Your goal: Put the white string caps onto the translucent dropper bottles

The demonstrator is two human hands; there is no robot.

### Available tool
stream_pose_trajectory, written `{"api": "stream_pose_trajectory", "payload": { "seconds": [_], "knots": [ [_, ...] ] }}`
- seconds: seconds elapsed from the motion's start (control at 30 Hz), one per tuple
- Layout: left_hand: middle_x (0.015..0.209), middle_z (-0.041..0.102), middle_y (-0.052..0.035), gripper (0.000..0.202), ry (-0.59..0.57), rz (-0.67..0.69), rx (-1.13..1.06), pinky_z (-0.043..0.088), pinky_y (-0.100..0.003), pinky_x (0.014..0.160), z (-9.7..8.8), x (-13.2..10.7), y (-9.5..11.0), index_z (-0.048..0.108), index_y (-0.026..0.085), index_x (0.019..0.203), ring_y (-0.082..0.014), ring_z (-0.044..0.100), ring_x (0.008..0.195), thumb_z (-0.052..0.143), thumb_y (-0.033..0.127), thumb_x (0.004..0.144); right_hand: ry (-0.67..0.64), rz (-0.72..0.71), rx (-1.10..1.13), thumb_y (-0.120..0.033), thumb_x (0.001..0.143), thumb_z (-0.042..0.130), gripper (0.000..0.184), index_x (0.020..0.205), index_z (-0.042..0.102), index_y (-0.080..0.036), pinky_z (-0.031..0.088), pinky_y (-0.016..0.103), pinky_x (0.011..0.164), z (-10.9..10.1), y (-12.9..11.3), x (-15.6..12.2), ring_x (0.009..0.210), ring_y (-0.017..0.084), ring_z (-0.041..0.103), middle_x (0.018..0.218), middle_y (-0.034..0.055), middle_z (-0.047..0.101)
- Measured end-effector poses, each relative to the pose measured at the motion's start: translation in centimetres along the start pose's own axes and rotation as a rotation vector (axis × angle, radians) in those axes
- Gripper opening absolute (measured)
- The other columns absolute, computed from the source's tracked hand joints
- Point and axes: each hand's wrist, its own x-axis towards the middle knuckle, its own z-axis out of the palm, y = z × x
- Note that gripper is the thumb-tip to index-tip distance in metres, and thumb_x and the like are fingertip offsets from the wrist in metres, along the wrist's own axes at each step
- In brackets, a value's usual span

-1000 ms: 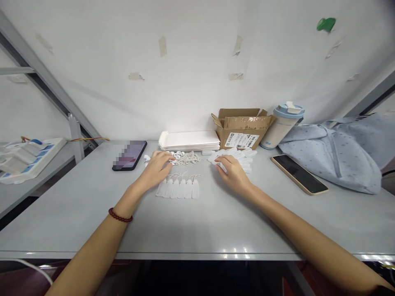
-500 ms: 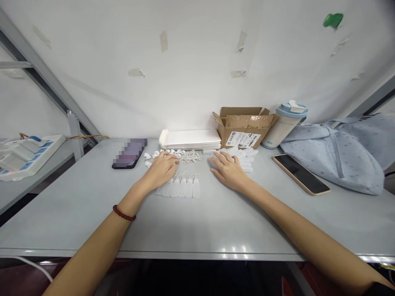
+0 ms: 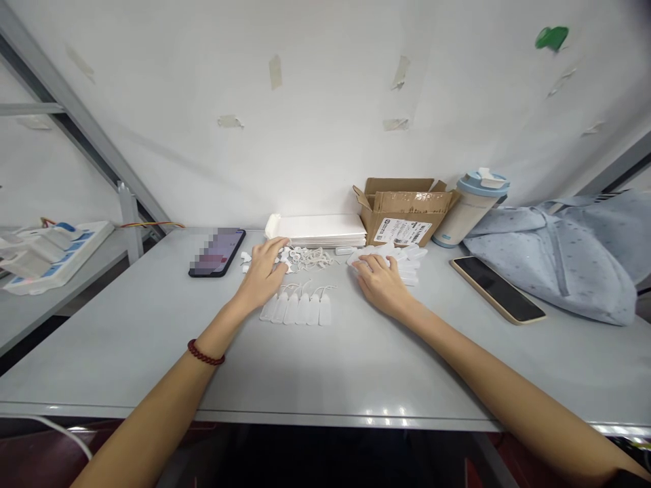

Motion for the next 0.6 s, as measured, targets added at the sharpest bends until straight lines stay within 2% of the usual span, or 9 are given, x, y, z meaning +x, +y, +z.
{"api": "stream_pose_trajectory", "payload": {
  "seconds": [0.17,0.3,0.47,0.6],
  "knots": [
    [0.14,0.042,-0.0093,0.053,0.024,-0.026,-0.079,0.034,-0.045,0.104,0.1,0.0,0.3,0.044,0.016,0.132,-0.0272,0.035,0.128,0.04,0.024,0.08,0.014,0.062,0.018,-0.014,0.089,0.039,0.033,0.119,0.054,-0.012,0.032,0.049,0.09,0.4,-0.1,-0.1,0.115,0.033,0.046,0.128,0.0185,0.054],
    [0.14,0.044,-0.0085,0.052,0.018,-0.025,-0.103,0.039,-0.044,0.099,0.1,-0.2,0.6,0.046,0.017,0.131,-0.0272,0.038,0.126,0.04,0.023,0.08,0.021,0.054,0.058,-0.013,0.09,0.037,0.033,0.118,0.054,-0.014,0.031,0.048,0.09,0.7,-0.1,-0.2,0.117,0.032,0.045,0.127,0.0167,0.056],
    [0.131,0.054,-0.0065,0.044,0.023,-0.066,-0.156,0.05,-0.035,0.079,0.0,-0.3,1.0,0.058,0.018,0.119,-0.0246,0.054,0.109,0.043,0.019,0.077,0.032,0.007,0.149,-0.01,0.089,0.038,0.031,0.112,0.058,-0.016,0.034,0.044,0.088,0.8,0.1,-0.2,0.111,0.029,0.049,0.12,0.0143,0.061],
    [0.122,0.06,-0.0061,0.039,0.076,-0.085,-0.178,0.049,-0.033,0.077,0.1,-0.3,1.1,0.062,0.019,0.111,-0.0214,0.06,0.096,0.047,0.018,0.075,0.046,-0.007,0.176,-0.007,0.088,0.036,0.033,0.112,0.059,-0.015,0.037,0.041,0.088,1.0,0.3,-0.2,0.107,0.026,0.052,0.117,0.0146,0.06]
  ]
}}
